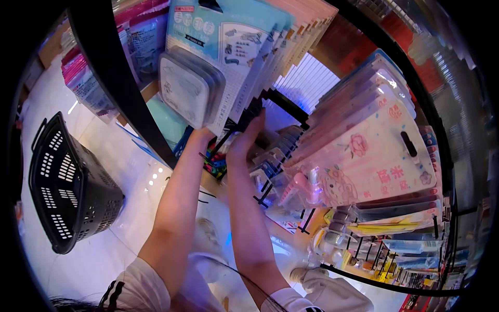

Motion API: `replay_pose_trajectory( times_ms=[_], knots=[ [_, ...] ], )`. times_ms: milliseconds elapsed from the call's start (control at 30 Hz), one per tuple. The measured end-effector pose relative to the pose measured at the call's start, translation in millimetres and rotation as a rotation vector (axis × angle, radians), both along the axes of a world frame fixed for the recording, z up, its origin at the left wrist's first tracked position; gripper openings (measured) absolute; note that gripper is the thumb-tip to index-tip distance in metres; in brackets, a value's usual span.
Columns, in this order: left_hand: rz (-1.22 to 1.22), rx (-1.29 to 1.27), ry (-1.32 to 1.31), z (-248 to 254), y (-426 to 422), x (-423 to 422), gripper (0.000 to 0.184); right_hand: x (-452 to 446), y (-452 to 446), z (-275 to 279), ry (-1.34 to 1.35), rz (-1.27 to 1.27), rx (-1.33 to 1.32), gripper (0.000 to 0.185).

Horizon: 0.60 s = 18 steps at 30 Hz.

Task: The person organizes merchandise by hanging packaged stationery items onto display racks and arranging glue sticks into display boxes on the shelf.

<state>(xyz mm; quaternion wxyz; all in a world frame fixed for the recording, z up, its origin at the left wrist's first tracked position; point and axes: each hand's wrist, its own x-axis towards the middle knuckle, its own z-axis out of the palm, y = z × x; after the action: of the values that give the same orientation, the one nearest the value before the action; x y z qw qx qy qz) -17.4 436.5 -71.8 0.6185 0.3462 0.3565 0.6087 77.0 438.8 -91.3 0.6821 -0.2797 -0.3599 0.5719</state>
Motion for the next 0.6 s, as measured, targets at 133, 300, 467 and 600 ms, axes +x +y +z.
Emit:
replay_pose_trajectory(
  times_ms=[133, 300, 467, 600],
  knots=[
    [-0.08, -0.014, 0.057, 7, -15, -5, 0.07, -9, -31, 5, 0.101, 0.044, 0.03, 0.052],
    [-0.069, -0.045, 0.083, 12, -40, -5, 0.073, -7, -80, 24, -0.468, -0.177, -0.043, 0.056],
    [0.112, -0.001, 0.005, 34, -74, 5, 0.076, 4, -118, 38, -0.445, -0.024, -0.098, 0.061],
    [0.136, 0.052, 0.13, 49, -97, 0, 0.075, 39, -182, 30, -0.664, 0.139, 0.004, 0.056]
  ],
)
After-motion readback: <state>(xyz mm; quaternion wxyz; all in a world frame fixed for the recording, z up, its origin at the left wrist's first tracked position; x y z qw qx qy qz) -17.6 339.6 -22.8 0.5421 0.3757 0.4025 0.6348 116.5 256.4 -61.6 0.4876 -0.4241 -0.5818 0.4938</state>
